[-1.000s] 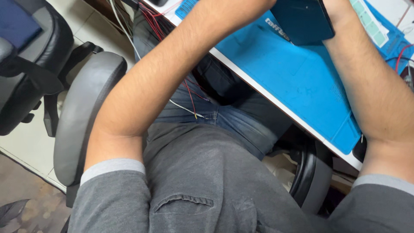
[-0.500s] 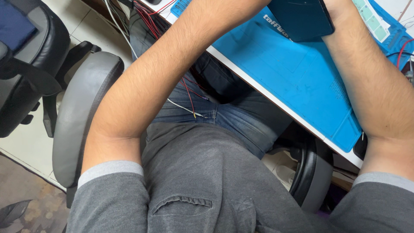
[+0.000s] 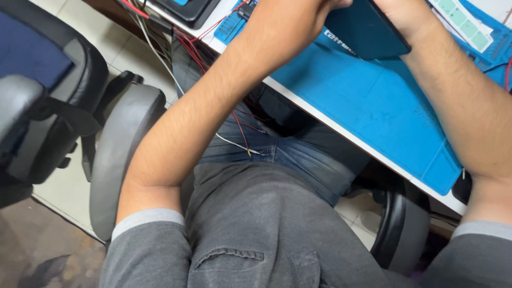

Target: The person uses tweezers and a metal probe to manipulate wires and connectors on a disassembled mobile phone motherboard. They connect a ribbon cable and repeatedly test the battery connection with the probe while seated at a workbench.

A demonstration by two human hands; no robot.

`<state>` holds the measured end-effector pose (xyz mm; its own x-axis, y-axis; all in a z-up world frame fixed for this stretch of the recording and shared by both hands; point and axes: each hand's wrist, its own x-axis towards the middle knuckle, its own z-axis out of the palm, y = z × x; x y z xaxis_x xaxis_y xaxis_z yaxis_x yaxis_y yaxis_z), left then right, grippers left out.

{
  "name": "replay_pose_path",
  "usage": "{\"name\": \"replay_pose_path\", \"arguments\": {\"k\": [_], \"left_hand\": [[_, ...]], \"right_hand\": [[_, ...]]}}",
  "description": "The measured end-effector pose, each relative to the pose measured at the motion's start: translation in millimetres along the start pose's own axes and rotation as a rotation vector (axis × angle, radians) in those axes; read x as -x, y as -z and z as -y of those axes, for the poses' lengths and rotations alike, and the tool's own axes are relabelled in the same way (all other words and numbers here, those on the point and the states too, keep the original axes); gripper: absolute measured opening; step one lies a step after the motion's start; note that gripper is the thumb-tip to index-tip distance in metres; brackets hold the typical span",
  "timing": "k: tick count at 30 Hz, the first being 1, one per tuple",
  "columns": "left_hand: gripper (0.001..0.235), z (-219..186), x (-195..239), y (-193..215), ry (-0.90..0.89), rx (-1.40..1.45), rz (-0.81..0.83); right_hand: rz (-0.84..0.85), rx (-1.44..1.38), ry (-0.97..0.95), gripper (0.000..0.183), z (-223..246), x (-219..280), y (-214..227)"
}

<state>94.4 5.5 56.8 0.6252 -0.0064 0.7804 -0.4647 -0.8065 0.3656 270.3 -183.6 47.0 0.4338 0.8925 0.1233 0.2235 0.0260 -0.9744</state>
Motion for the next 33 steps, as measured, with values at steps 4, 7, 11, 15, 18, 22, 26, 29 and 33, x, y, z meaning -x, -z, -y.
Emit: {"name": "replay_pose_path", "arguments": {"k": [4,7,11,15,18,22,26,29,33], "left_hand": [[0.015,-24,-3,23,0.087,0.093,0.092],[0.022,-37,-4,37,0.05,0.109,0.085],[0.033,-47,-3,48,0.02,0.1,0.079],[0.038,-50,0,51,0.029,0.072,0.127],[0.041,-52,3,54,0.039,0.045,0.151],[0.042,-53,8,57,0.06,0.036,0.188],[0.04,-54,9,62,0.09,0.061,0.238],[0.042,-55,9,65,0.099,0.066,0.284],[0.043,-53,10,67,0.056,0.041,0.297]], "right_hand": [[0.015,-0.007,0.0,0.019,-11,6,0],[0.042,0.002,0.016,0.019,-12,7,1],[0.086,0.007,0.013,0.019,-7,0,-7],[0.094,-0.239,-0.09,0.011,1,5,-18],[0.092,-0.284,-0.064,0.012,9,6,-27],[0.055,-0.144,0.041,0.014,21,10,-36],[0.053,-0.1,0.004,0.016,32,8,-44],[0.063,-0.146,-0.057,0.016,39,10,-49],[0.069,-0.139,-0.067,0.02,45,14,-53]]}}
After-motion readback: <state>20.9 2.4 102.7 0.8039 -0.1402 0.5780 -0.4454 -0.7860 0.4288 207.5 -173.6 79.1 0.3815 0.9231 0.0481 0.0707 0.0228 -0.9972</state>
